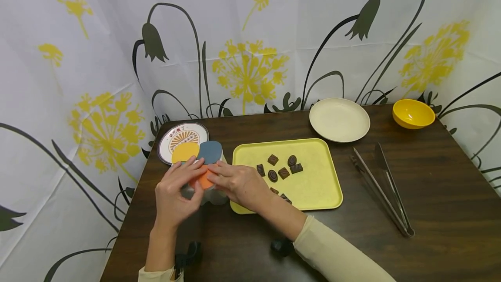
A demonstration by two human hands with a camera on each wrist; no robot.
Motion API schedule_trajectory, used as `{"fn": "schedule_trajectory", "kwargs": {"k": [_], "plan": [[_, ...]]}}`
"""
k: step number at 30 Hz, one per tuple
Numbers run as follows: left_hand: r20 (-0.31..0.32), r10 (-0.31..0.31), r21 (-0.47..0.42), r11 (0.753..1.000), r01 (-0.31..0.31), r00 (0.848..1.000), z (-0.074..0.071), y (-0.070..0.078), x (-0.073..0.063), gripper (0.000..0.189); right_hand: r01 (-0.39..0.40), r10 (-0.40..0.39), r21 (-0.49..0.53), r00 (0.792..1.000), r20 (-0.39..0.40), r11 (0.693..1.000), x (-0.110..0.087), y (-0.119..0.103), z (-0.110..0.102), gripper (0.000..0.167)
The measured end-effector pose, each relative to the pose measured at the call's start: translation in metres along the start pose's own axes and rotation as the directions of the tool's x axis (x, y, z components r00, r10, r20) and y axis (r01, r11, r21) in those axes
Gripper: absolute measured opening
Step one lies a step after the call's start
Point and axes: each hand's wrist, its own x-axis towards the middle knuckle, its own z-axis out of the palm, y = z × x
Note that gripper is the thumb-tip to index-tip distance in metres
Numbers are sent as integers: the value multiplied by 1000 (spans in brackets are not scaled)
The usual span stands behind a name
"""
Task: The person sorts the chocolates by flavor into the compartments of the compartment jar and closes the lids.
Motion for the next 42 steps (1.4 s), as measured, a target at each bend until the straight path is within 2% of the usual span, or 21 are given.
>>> {"fn": "schedule_trajectory", "kwargs": {"k": [17, 26, 33, 42], "plan": [[-10, 42, 42, 998, -42, 999, 2, -1, -2, 32, 14, -14, -17, 1000, -1, 1000, -1, 1, 0, 33], [-51, 64, 68, 996, -60, 997, 6, -3, -3, 33, 5, -5, 32, 1000, -12, 999, 0, 1, -1, 34], [-56, 36, 39, 999, -34, 998, 7, -4, -2, 32, -8, 8, 51, 1000, 10, 999, 0, 4, -3, 38], [-20, 25, 40, 999, -24, 999, 4, -4, 0, 46, 12, -15, 60, 999, 42, 998, 1, 9, -6, 38]]}}
